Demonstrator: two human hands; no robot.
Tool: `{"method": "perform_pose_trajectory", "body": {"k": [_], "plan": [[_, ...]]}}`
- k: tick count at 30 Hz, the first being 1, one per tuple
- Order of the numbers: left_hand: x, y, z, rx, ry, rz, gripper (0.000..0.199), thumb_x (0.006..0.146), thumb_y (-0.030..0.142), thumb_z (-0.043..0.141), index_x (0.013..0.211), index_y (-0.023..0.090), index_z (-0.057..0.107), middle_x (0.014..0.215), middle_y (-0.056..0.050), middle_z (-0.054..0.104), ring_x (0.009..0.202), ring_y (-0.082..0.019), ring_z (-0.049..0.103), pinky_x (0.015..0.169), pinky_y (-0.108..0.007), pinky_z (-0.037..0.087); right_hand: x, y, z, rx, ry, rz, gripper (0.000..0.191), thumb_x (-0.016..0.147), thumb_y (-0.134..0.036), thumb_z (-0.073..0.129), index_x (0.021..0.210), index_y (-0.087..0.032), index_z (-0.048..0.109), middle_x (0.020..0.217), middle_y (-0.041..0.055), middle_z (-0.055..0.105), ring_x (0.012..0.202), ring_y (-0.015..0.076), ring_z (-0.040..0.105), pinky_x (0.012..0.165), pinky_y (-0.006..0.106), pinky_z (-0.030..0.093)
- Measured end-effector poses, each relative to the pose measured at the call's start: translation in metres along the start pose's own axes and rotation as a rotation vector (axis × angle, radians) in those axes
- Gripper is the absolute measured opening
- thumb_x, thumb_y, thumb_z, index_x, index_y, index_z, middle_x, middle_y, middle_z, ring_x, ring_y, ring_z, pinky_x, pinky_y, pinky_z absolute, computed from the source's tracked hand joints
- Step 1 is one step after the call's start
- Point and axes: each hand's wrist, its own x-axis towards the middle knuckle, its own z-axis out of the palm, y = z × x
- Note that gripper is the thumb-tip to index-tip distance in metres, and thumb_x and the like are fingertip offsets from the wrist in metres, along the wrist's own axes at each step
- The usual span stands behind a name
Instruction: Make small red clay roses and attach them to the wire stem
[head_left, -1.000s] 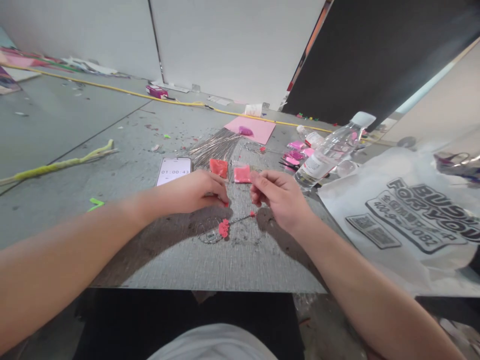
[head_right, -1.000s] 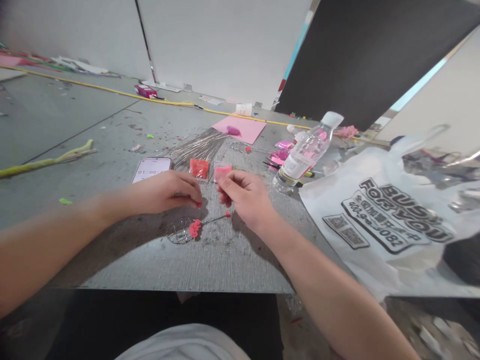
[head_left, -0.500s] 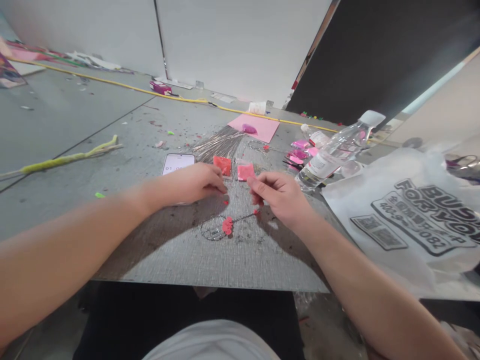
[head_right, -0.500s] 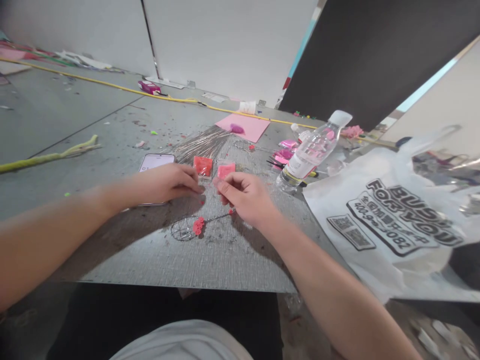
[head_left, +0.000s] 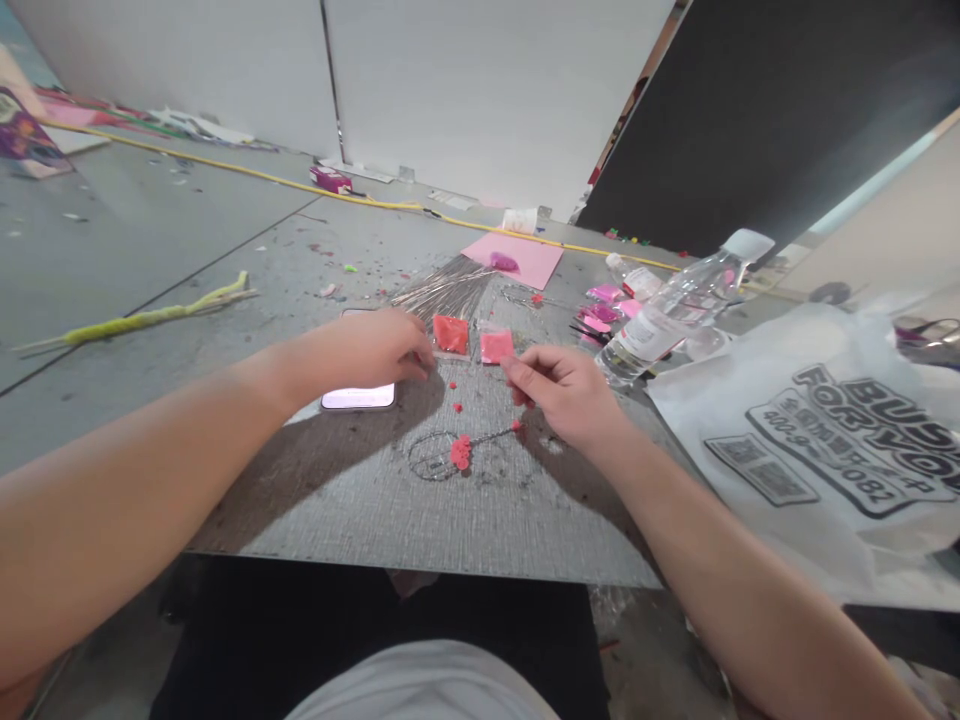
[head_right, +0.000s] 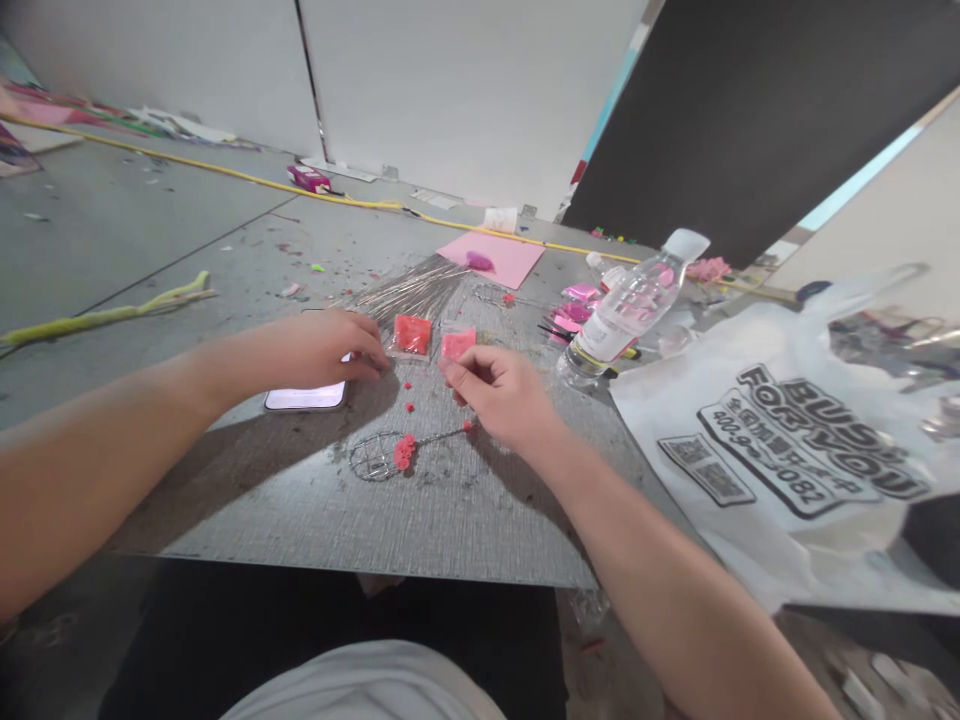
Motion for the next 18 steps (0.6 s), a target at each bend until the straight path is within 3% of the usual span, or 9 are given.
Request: {"method": "perform_pose_trajectory", "body": {"k": [4,8,11,15,18], "plan": [[0.01,0.015,0.014,0.054,-0.11,0.018,0.023,0.096,0.028,0.063,0.105,0.022,0.083,0.106,-0.007,0.074,0.088,-0.02,0.066,0.079,-0.031,0.046,-0.001,-0.004,0.002,-0.05,-0.001,-0.016,0.042,0.091,-0.054,0.068,0.068,-0.019,0.061,0.06,-0.0012,0.059,0.056,0.0108,0.049,0.054,0.027,0.037],[0.016,0.023,0.026,0.029,-0.071,0.053,0.023,0.095,0.022,0.057,0.096,0.018,0.079,0.098,-0.008,0.073,0.089,-0.022,0.067,0.078,-0.032,0.046,-0.002,-0.003,0.004,-0.139,-0.001,-0.078,0.042,0.093,-0.051,0.066,0.068,-0.019,0.06,0.059,-0.0027,0.055,0.054,0.0097,0.044,0.052,0.027,0.034],[0.015,0.028,0.025,-0.02,-0.006,0.037,0.02,0.093,0.02,0.056,0.092,0.017,0.076,0.095,-0.007,0.073,0.087,-0.021,0.066,0.077,-0.032,0.045,-0.001,0.002,0.004,-0.272,0.02,-0.174,0.037,0.096,-0.044,0.065,0.069,-0.019,0.062,0.059,-0.0028,0.056,0.055,0.0104,0.046,0.055,0.027,0.036],[0.012,0.04,0.012,-0.246,0.111,-0.137,0.021,0.096,0.033,0.06,0.096,0.018,0.075,0.086,-0.003,0.072,0.077,-0.017,0.061,0.07,-0.03,0.043,0.0,0.009,0.006,-0.355,0.058,-0.342,0.016,0.096,-0.032,0.07,0.088,-0.02,0.075,0.083,0.0032,0.076,0.074,0.0153,0.066,0.066,0.028,0.05],[0.008,0.052,0.004,-0.505,0.079,-0.263,0.028,0.095,0.047,0.065,0.099,0.021,0.076,0.083,0.0,0.07,0.07,-0.014,0.057,0.064,-0.028,0.04,0.0,0.01,0.008,-0.338,0.07,-0.461,0.011,0.097,-0.029,0.07,0.101,-0.021,0.077,0.097,0.0054,0.08,0.084,0.0169,0.072,0.071,0.029,0.056]]}}
